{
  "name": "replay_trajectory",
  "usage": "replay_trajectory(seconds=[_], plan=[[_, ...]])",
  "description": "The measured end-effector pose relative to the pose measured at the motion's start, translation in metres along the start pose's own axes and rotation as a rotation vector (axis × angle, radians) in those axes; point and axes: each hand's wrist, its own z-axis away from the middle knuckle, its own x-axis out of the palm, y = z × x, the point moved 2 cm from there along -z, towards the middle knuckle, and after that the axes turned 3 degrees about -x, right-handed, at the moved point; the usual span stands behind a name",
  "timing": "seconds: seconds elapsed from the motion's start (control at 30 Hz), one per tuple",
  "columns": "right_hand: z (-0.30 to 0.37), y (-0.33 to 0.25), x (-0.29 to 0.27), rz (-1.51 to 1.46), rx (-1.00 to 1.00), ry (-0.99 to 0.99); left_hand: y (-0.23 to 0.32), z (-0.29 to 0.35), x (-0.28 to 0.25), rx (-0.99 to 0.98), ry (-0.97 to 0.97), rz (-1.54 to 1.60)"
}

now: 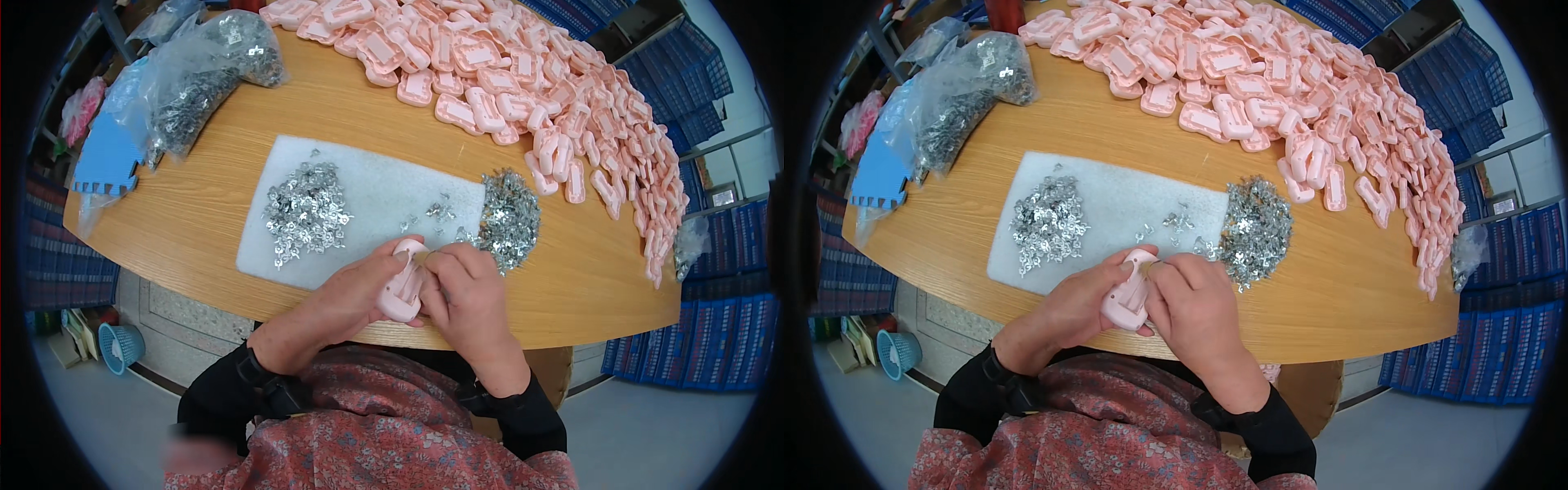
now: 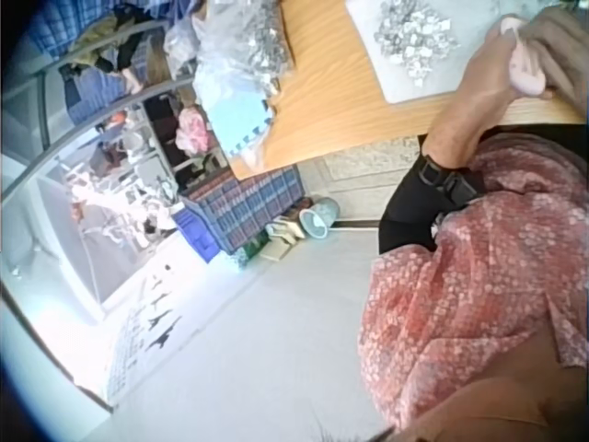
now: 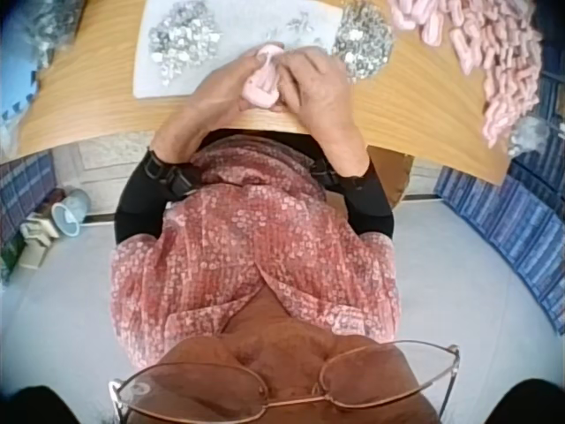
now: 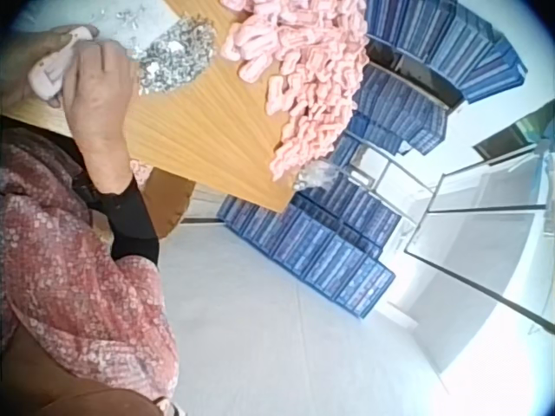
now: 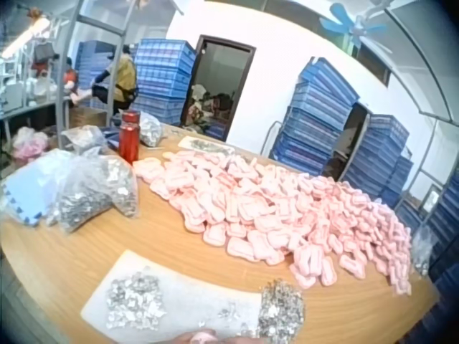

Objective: The person sits at a table and repeatedly assembles small pink plastic cases by inserting metal screws into them using a screwdriver. They pick up a case, insert screws into the designated holes, and place the finished unit into a growing pile on the table.

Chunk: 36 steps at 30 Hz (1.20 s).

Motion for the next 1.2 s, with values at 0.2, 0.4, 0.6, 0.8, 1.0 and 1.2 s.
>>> replay_trajectory(seconds=[0.2,0.4,0.6,0.8,1.0,1.2], plan=[[0.006,0.006,-0.005,0.049,0.008,0.051,0.003,-0.001,0.0,-0.018,-0.007,0.021],[0.002,0.003,-0.004,-0.352,0.348,0.019,0.003,-0.002,0.002,0.003,-0.015,0.018],[0.012,0.011,-0.001,-1.002,0.676,-0.066,0.011,0.012,0.008,0.249,0.123,-0.64],[0.013,0.012,-0.003,-0.95,0.66,-0.133,0.032,0.016,0.028,0.405,0.176,-1.22],[0.012,0.007,-0.007,-1.038,0.69,0.018,0.027,0.011,0.026,0.339,0.211,-0.99],[0.013,0.012,-0.004,-0.799,0.412,0.041,0.025,0.012,0.015,-0.04,-0.039,0.1]])
